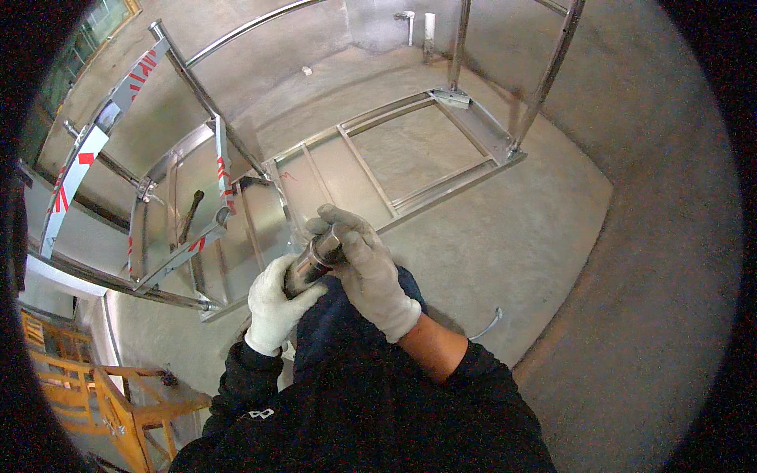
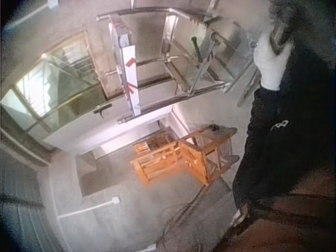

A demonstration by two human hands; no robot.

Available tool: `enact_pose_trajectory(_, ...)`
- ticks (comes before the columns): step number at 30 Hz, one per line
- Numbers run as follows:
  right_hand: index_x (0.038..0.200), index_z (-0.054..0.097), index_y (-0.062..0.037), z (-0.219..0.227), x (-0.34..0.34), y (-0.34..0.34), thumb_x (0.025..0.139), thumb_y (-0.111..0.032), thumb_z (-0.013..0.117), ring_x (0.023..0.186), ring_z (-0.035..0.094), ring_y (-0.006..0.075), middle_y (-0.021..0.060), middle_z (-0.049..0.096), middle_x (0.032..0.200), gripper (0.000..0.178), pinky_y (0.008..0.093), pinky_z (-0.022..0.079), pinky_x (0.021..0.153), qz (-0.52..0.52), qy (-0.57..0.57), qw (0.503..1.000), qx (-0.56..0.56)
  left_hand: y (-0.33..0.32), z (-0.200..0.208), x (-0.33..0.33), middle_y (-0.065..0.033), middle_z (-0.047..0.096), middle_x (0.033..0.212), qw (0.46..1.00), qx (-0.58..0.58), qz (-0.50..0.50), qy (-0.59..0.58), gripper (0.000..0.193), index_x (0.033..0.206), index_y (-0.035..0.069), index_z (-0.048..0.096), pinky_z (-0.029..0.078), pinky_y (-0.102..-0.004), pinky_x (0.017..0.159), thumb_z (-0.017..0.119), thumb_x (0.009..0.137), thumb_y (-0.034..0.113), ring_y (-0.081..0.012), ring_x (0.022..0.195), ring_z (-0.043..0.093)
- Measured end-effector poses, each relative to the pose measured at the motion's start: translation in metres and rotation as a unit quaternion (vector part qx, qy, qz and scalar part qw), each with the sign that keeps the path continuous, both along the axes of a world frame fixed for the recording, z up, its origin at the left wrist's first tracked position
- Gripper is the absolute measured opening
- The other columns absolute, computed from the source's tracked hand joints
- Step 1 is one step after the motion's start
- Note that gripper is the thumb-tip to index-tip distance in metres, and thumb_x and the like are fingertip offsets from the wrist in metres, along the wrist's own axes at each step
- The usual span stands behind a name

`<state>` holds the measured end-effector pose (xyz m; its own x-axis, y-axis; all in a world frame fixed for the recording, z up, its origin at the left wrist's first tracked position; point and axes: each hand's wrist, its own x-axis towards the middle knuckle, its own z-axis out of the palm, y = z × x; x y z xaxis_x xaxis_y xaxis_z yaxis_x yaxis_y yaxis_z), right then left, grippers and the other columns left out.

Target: The person assembles a metal frame by inserting a long metal rod into a bracket and securing it to the frame structure. The person uses a wrench to tighten the bolts and ensure the rod is firmly attached.

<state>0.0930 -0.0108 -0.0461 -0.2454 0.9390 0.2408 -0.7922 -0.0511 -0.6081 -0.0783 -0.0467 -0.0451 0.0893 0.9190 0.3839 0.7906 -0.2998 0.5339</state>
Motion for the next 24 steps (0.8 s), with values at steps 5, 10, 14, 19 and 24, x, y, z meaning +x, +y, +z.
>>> enact_pose_trajectory(5,0.140,0.043,-0.0018,0.002,0.001,-0.001,0.102,-0.040,0.050,0.115,0.056,0.0204,0.0130,0.056,0.129,0.054,0.0374,0.047,0.099,0.016,-0.004,1.000,-0.001,0.000,-0.001,-0.001,-0.0132,0.067,0.095,1.000,0.013,-0.001,0.008,0.056,0.111,0.008,0.061,0.052,-0.0417,0.072,0.086,0.064,0.026,-0.0344,0.085,0.066)
enact_pose_trajectory(10,0.142,0.041,-0.0021,0.001,0.000,-0.001,0.100,-0.052,0.047,0.122,0.053,0.0277,0.0179,0.054,0.129,0.066,0.0440,0.048,0.099,0.014,-0.046,0.999,-0.025,0.000,0.001,0.000,-0.0130,0.067,0.096,1.000,-0.016,0.012,-0.001,0.055,0.112,0.008,0.062,0.052,-0.0416,0.073,0.086,0.065,0.027,-0.0341,0.084,0.066)
enact_pose_trajectory(14,0.142,0.041,-0.0022,-0.001,0.001,0.000,0.100,-0.048,0.049,0.119,0.055,0.0255,0.0161,0.055,0.129,0.062,0.0419,0.049,0.099,0.025,-0.032,0.999,-0.015,0.001,-0.001,-0.001,-0.0131,0.067,0.096,1.000,-0.003,0.004,0.000,0.056,0.113,0.008,0.062,0.052,-0.0413,0.073,0.086,0.066,0.027,-0.0339,0.084,0.066)
enact_pose_trajectory(19,0.140,0.043,-0.0008,-0.008,-0.005,0.002,0.096,-0.027,0.063,0.114,0.058,0.0196,0.0117,0.059,0.127,0.056,0.0355,0.048,0.099,0.002,-0.043,0.999,0.000,0.003,-0.003,-0.001,-0.0134,0.068,0.097,1.000,0.005,0.000,-0.004,0.056,0.113,0.008,0.062,0.052,-0.0413,0.073,0.085,0.066,0.028,-0.0336,0.084,0.066)
enact_pose_trajectory(24,0.142,0.042,0.0001,-0.003,-0.007,0.000,0.085,-0.012,0.074,0.110,0.060,0.0175,0.0119,0.061,0.124,0.066,0.0329,0.048,0.099,-0.002,-0.157,0.988,0.010,0.003,-0.006,-0.003,-0.0137,0.068,0.098,1.000,0.015,0.002,0.018,0.057,0.113,0.007,0.061,0.051,-0.0411,0.073,0.085,0.067,0.031,-0.0331,0.085,0.067)
